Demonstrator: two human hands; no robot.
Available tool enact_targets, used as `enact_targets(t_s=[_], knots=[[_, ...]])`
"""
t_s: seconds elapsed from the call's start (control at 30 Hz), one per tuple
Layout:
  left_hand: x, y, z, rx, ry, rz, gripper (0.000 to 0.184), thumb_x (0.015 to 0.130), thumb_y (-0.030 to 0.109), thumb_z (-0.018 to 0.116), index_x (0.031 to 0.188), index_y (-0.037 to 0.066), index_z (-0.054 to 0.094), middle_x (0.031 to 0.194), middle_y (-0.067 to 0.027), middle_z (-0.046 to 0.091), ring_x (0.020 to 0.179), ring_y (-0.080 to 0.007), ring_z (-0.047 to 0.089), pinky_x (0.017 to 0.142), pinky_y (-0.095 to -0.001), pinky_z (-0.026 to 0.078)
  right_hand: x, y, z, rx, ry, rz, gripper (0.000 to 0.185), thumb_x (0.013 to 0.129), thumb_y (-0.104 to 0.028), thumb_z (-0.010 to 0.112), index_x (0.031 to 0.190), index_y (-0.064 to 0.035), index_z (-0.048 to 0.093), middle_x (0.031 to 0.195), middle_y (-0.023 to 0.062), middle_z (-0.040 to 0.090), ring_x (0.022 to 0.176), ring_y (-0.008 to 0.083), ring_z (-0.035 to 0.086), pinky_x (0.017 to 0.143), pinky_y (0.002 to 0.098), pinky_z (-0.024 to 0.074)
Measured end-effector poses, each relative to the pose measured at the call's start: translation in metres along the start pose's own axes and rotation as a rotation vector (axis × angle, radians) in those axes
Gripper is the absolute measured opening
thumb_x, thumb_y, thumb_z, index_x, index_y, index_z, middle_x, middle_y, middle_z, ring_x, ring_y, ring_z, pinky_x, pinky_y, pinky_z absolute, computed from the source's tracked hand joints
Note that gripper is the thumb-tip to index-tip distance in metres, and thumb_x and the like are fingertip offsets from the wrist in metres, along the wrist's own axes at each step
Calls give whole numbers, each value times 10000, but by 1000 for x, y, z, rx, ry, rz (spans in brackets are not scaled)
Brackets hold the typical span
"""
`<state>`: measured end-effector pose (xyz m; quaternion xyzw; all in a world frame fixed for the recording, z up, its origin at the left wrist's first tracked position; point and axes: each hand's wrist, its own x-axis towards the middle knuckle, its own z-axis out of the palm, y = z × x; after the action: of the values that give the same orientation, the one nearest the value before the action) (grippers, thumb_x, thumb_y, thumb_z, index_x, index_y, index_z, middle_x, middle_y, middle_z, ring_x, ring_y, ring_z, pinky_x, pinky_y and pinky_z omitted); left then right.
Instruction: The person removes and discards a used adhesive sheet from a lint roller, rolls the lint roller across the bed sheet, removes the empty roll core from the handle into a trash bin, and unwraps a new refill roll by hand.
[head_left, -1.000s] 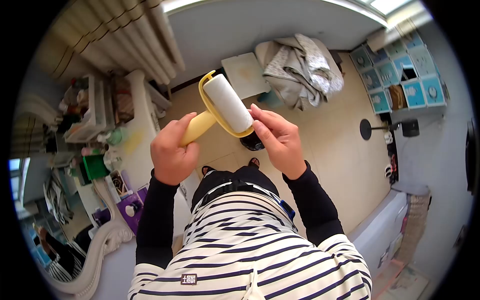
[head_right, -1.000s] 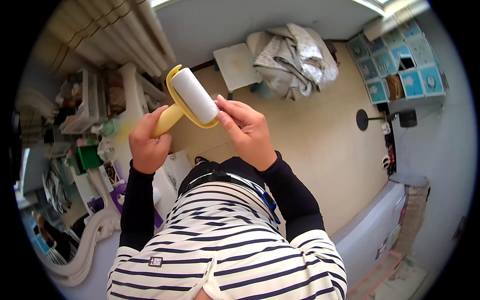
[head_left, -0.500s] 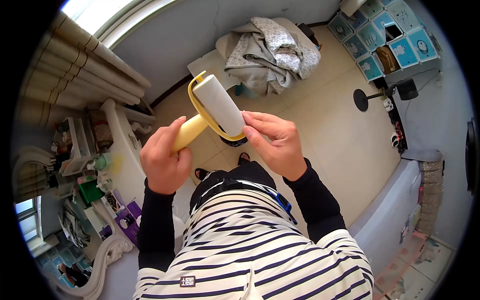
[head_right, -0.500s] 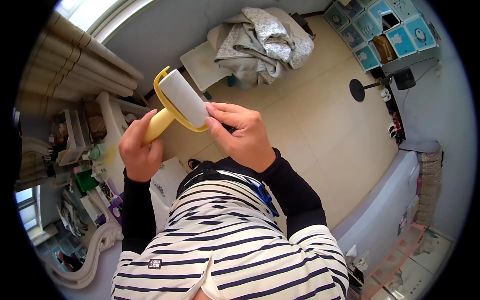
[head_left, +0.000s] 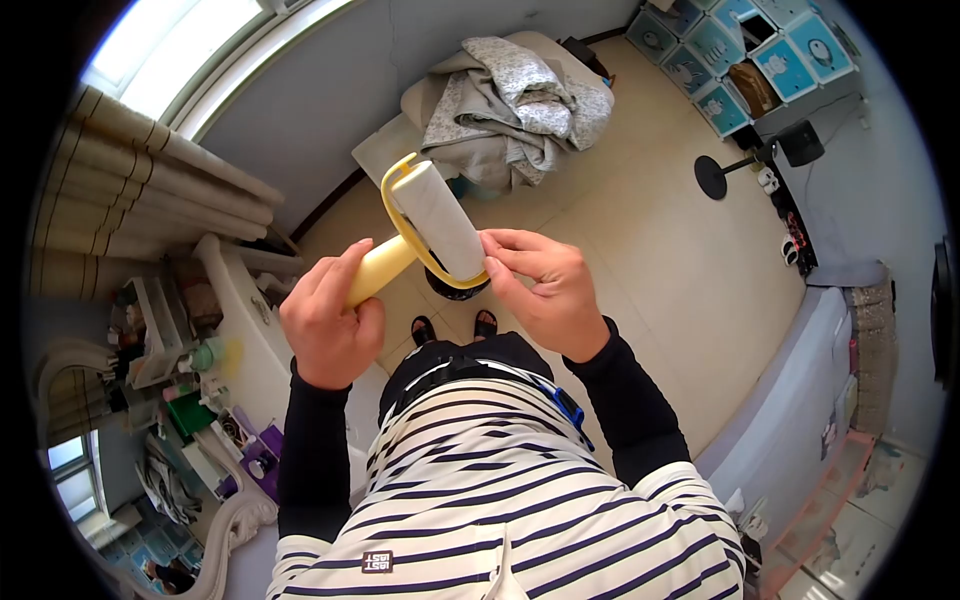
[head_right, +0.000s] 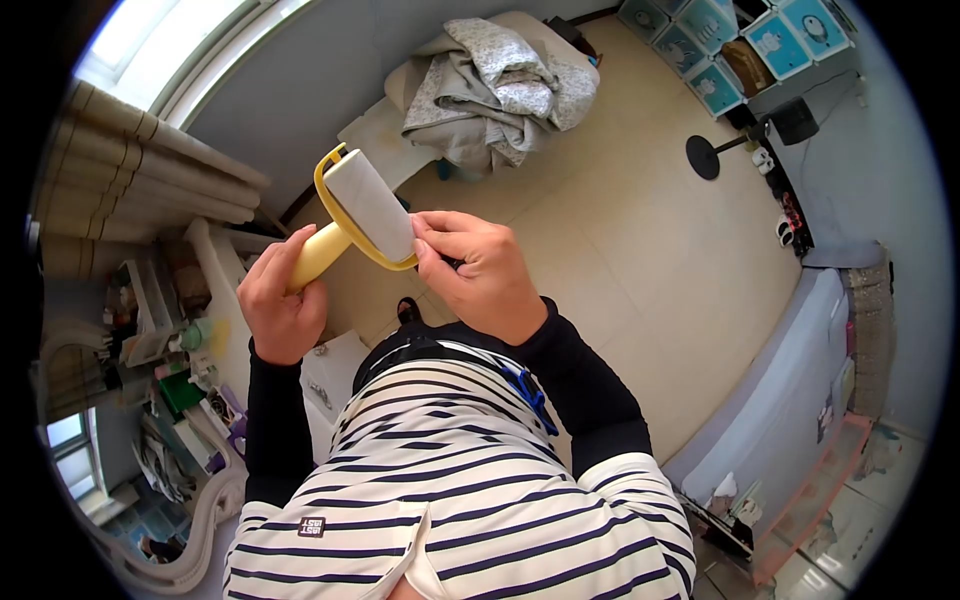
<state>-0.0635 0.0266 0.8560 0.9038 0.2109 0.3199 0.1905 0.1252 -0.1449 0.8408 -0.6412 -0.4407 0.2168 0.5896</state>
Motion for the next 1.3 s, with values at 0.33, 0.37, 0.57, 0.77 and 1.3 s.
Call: enact_targets(t_s=[0.33, 0.37, 0.57, 0.77, 1.3], knots=[[10, -18, 2, -27, -25, 46, 497, 670, -16, 607, 1151, 45, 721, 853, -126, 685, 719, -314, 663, 655, -372, 544, 2, 2, 7, 237, 14, 183, 322, 978, -33, 665, 1263, 117, 643, 1179, 189, 736, 1057, 179, 713, 959, 308, 565], [11, -20, 2, -28, -25, 45, 497, 669, -16, 607, 1149, 46, 721, 853, -126, 684, 719, -314, 663, 655, -372, 544, 2, 2, 10, 257, 24, 183, 333, 977, -54, 684, 1254, 123, 633, 1162, 196, 740, 1058, 181, 717, 947, 312, 573], [13, -34, -6, -34, -30, 59, 496, 659, -16, 606, 1138, 49, 722, 847, -125, 682, 712, -313, 660, 647, -373, 542, 8, 4, 23, 369, 45, 263, 213, 1001, -32, 659, 1175, 88, 630, 1194, 190, 730, 1074, 170, 704, 955, 306, 564], [12, -47, -10, -32, -44, 64, 493, 656, -17, 605, 1130, 51, 722, 844, -123, 681, 698, -312, 654, 633, -372, 538, 10, 8, 41, 164, 77, 153, 130, 1024, -26, 598, 1096, 81, 619, 1156, 196, 745, 1013, 176, 724, 915, 298, 574], [-14, -108, 17, 58, -210, 16, 428, 705, 43, 616, 1116, 104, 718, 835, -95, 660, 749, -314, 659, 668, -413, 536, 18, 123, 20, 652, 405, 609, 151, 1106, -157, 471, 1113, -11, 509, 1058, 146, 675, 942, 253, 724, 853, 351, 591]])
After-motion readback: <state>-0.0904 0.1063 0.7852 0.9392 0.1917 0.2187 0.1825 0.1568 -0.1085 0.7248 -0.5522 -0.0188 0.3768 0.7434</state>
